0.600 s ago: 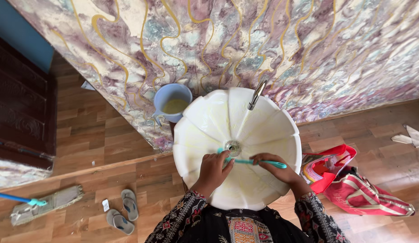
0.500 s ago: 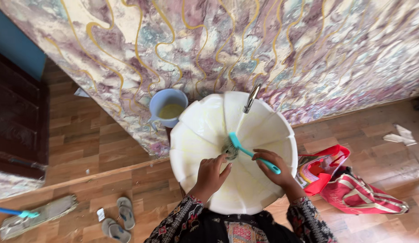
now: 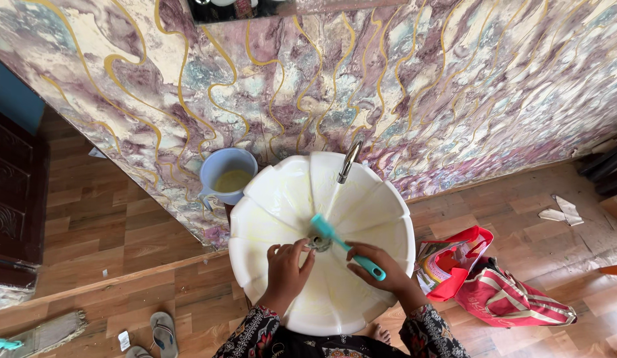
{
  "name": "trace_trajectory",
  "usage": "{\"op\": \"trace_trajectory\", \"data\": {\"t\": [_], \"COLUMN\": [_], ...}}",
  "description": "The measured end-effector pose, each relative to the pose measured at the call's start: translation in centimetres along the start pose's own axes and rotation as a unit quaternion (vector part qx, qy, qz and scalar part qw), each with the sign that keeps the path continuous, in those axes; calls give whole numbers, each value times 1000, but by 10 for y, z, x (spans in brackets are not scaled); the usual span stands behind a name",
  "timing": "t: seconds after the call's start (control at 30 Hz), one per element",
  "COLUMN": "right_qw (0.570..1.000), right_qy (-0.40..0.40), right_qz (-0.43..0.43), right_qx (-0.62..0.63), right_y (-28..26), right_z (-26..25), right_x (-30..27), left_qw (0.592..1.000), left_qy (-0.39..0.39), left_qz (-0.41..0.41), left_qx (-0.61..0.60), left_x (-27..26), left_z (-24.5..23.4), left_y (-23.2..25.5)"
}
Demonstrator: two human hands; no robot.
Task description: The person scrubs the interior of a white, flower-shaped sink using a teal scrub brush. They repeatedly dip the brush into a blue bucket containing a yellowish liquid and scrub the sink's surface and drain area. The person occasionally rinses the brush under the running tap.
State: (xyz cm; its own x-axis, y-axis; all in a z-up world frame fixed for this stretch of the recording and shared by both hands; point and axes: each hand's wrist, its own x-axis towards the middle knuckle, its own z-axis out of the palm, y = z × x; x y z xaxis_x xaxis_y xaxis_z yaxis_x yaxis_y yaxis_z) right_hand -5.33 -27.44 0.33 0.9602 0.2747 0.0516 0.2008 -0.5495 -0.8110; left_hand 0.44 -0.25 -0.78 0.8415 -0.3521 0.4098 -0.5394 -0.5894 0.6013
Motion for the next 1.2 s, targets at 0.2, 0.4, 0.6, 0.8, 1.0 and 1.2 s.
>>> {"op": "trace_trajectory", "data": {"t": [0.2,0.4,0.6,0.8,1.0,1.2], "right_qw": [923,995,926,986,927,997], "right_qy": [-162,1,-205,-29,-211,56], "right_qz": [55,26,17,8,-43,-48], "right_qx": [345,-94,316,-161,308,32], "right_y": [27,-14,14,-25,14,9], "right_z": [-6,-2,-10,-1,-6,3], "right_x": [2,3,10,5,13,4], "left_qw": [997,989,985,983,988,992], "left_qy": [25,65,42,20,-6,-32], "left_qz": [-57,-82,-98,-123,-82,-74], "left_qx": [48,107,134,137,133,93], "left_x": [0,-3,-5,-3,-2,-1], "left_z": [2,7,9,7,11,10], "left_y": [-2,-9,-12,-11,-12,-6]}}
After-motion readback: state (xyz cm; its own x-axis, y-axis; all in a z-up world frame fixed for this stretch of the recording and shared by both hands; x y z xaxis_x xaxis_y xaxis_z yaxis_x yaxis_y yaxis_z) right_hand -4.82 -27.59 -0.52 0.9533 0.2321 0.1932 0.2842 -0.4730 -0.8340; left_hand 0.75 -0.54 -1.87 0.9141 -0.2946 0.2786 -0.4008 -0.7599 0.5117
